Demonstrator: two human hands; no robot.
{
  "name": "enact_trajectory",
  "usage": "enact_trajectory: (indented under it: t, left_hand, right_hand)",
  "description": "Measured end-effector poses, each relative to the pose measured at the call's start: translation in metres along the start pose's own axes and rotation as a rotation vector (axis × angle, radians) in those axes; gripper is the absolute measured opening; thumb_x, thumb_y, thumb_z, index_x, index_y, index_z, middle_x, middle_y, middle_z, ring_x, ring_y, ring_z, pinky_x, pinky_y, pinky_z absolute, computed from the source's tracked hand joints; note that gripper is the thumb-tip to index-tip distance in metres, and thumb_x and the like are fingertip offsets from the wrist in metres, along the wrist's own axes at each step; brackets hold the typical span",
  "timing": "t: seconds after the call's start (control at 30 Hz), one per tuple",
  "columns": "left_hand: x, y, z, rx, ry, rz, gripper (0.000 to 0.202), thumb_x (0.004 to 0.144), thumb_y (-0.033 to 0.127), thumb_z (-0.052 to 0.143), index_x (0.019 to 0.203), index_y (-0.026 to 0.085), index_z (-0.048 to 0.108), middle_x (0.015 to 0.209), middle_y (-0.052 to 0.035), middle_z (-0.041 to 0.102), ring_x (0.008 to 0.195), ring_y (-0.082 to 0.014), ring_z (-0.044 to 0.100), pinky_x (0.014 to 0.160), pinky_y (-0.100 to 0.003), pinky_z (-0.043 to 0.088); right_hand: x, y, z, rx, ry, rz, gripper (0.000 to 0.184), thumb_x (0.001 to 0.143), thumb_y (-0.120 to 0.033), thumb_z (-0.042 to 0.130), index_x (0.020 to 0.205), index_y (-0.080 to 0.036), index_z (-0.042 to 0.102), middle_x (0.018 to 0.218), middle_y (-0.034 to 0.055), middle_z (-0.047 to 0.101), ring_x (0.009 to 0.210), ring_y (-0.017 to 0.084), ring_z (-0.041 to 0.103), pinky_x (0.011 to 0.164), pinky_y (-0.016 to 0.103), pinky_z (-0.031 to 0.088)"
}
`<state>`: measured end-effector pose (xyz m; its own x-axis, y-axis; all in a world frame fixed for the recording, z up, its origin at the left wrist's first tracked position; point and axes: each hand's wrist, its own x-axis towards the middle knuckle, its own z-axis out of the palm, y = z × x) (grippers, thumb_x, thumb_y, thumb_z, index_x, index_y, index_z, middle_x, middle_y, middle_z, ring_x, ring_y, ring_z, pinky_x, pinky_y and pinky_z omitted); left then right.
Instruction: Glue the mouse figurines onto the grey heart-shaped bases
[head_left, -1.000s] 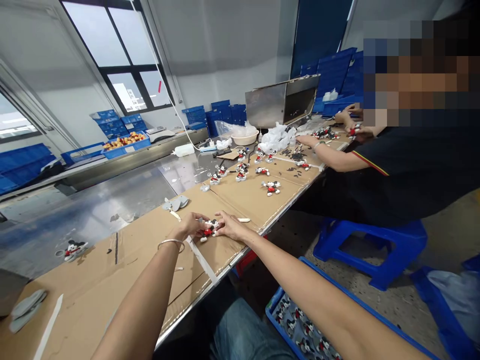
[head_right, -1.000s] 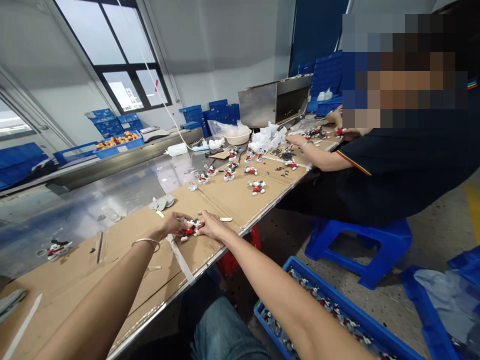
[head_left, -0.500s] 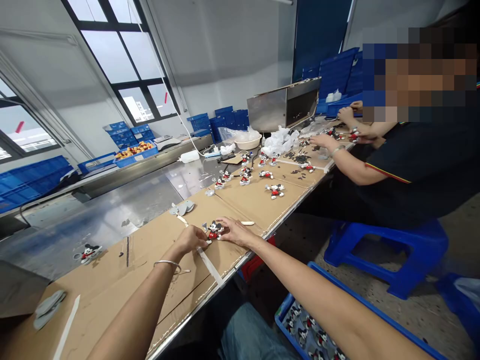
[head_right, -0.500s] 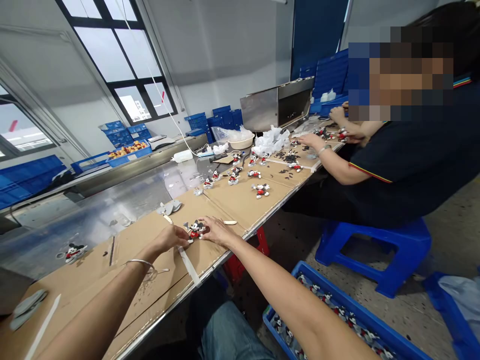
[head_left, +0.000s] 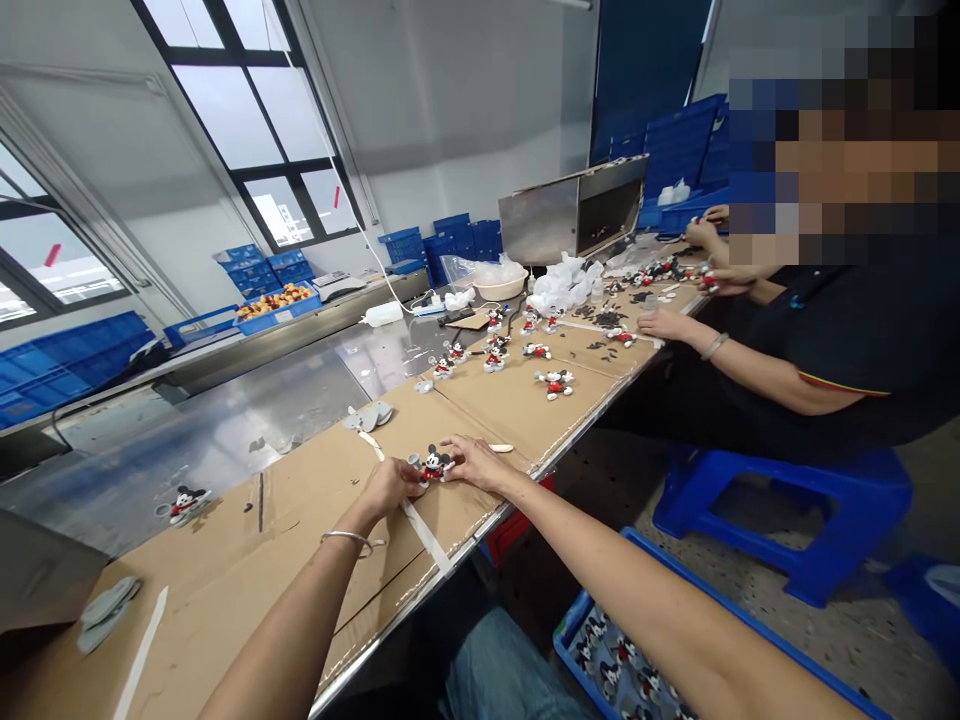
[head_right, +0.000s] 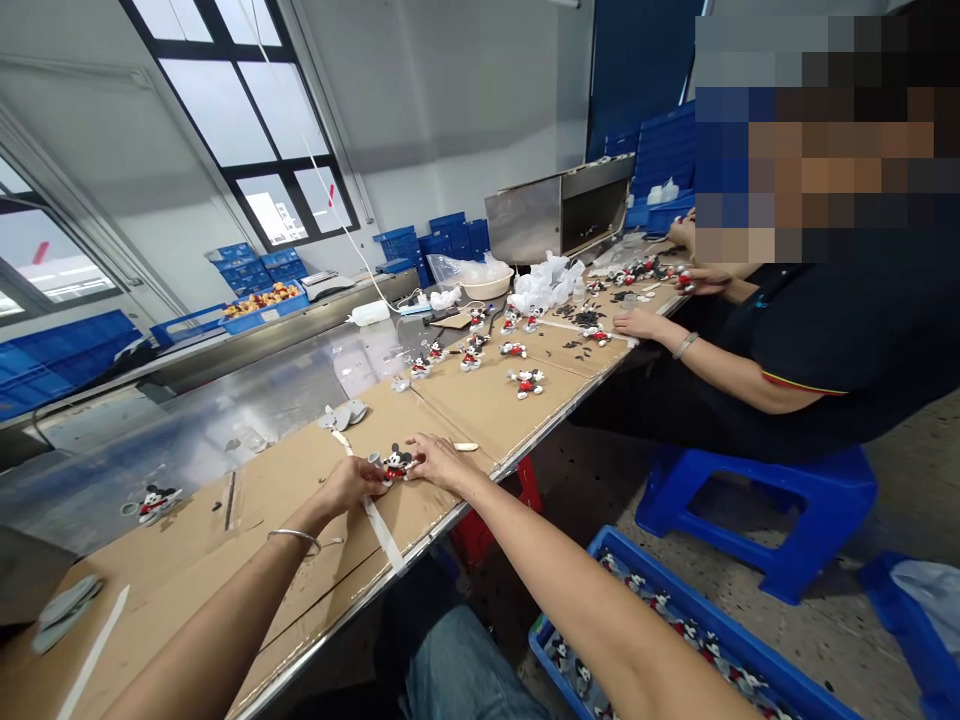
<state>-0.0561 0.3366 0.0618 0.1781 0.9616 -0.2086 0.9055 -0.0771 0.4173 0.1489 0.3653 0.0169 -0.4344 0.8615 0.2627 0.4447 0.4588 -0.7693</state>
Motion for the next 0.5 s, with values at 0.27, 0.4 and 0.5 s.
enact_trajectory:
  t: [0.27, 0.4, 0.5]
  left_hand:
    - [-0.002, -0.003, -0.017, -0.05, -0.026, 0.053, 0.019, 0.086, 0.031, 0.068, 0.095, 0.013, 0.067, 0.094, -0.0031, 0.068, 0.087, -0.0204, 0.066, 0.08, -0.04, 0.055]
    - [0.003, -0.006, -0.014, -0.074, -0.012, 0.045, 0.02, 0.087, 0.033, 0.067, 0.091, 0.013, 0.067, 0.092, -0.0023, 0.068, 0.086, -0.0207, 0.066, 0.078, -0.039, 0.055]
    - [0.01, -0.009, -0.008, -0.084, -0.001, 0.013, 0.02, 0.087, 0.033, 0.066, 0.088, 0.013, 0.067, 0.088, -0.0016, 0.068, 0.083, -0.0197, 0.066, 0.077, -0.038, 0.055]
  right_hand:
    - [-0.008, 0.002, -0.012, 0.07, 0.002, -0.034, 0.051, 0.084, -0.031, 0.072, 0.13, -0.017, 0.055, 0.114, 0.0088, 0.067, 0.109, 0.026, 0.062, 0.098, 0.051, 0.047]
    - [-0.007, 0.001, -0.008, 0.137, 0.0, -0.019, 0.046, 0.089, -0.03, 0.068, 0.131, -0.017, 0.054, 0.107, 0.0071, 0.069, 0.101, 0.024, 0.066, 0.094, 0.049, 0.051]
    - [-0.001, 0.001, -0.001, 0.168, 0.015, 0.013, 0.04, 0.091, -0.03, 0.065, 0.128, -0.016, 0.055, 0.104, 0.0061, 0.069, 0.097, 0.022, 0.067, 0.091, 0.047, 0.054]
